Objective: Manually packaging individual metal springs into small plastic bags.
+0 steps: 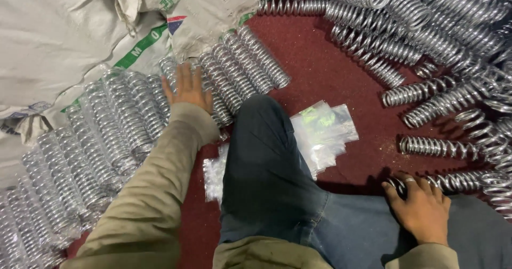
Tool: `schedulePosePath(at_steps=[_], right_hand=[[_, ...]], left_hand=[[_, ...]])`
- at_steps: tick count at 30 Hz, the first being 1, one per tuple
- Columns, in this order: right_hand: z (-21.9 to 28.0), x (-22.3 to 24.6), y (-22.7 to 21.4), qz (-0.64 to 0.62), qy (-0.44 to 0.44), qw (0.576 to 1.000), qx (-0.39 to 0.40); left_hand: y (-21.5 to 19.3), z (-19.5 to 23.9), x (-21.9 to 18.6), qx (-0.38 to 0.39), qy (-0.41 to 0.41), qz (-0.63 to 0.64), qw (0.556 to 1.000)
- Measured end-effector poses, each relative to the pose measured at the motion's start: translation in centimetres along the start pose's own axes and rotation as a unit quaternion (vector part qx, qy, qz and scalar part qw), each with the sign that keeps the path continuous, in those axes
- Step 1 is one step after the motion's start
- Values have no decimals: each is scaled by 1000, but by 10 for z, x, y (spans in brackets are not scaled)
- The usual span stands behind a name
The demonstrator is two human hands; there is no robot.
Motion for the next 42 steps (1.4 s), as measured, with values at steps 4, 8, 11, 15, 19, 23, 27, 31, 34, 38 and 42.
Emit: schedulePosePath(at_steps=[4,8,11,15,19,23,27,31,34,38,42], right_hand=[[-5,-1,0,22,7,1000,-9],[-6,-5,1,17,20,1000,-8],[-6,-6,2,21,15,999,-23],[-9,-7,2,20,1,999,-37],[-7,-7,4,15,6,1000,-21],[-2,-3,-2,6,-4,1000,-29],[-1,2,-6,8,7,1000,6],[4,5,-22,-20,-14,998,-53],[40,22,-79,-123,-73,978,-149],[104,47,-136,-418,-130,879,-189],[93,44,-117,-507,-158,823,-202]], left_hand=[[38,17,41,101,-130,84,983],[43,8,35,76,-150,101,981],[42,8,29,110,-165,63,978],[42,3,26,97,-172,25,980],[36,9,19,112,-163,58,979],[35,7,16,102,-164,43,980],[40,4,17,84,-163,14,983],[40,12,3,66,-123,52,989],[12,23,-73,-36,7,177,984],[4,33,-214,176,218,137,950],[74,-14,-273,308,198,-20,930]])
Point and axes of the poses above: each hand's wrist, its own z-axis away from the middle knuckle, its own y-axis out of the palm, x = y × z, the point moved 10 cm from there along -z, towards the middle knuckle, and after that the axes turned 11 degrees about x, right-handed, at the moved point
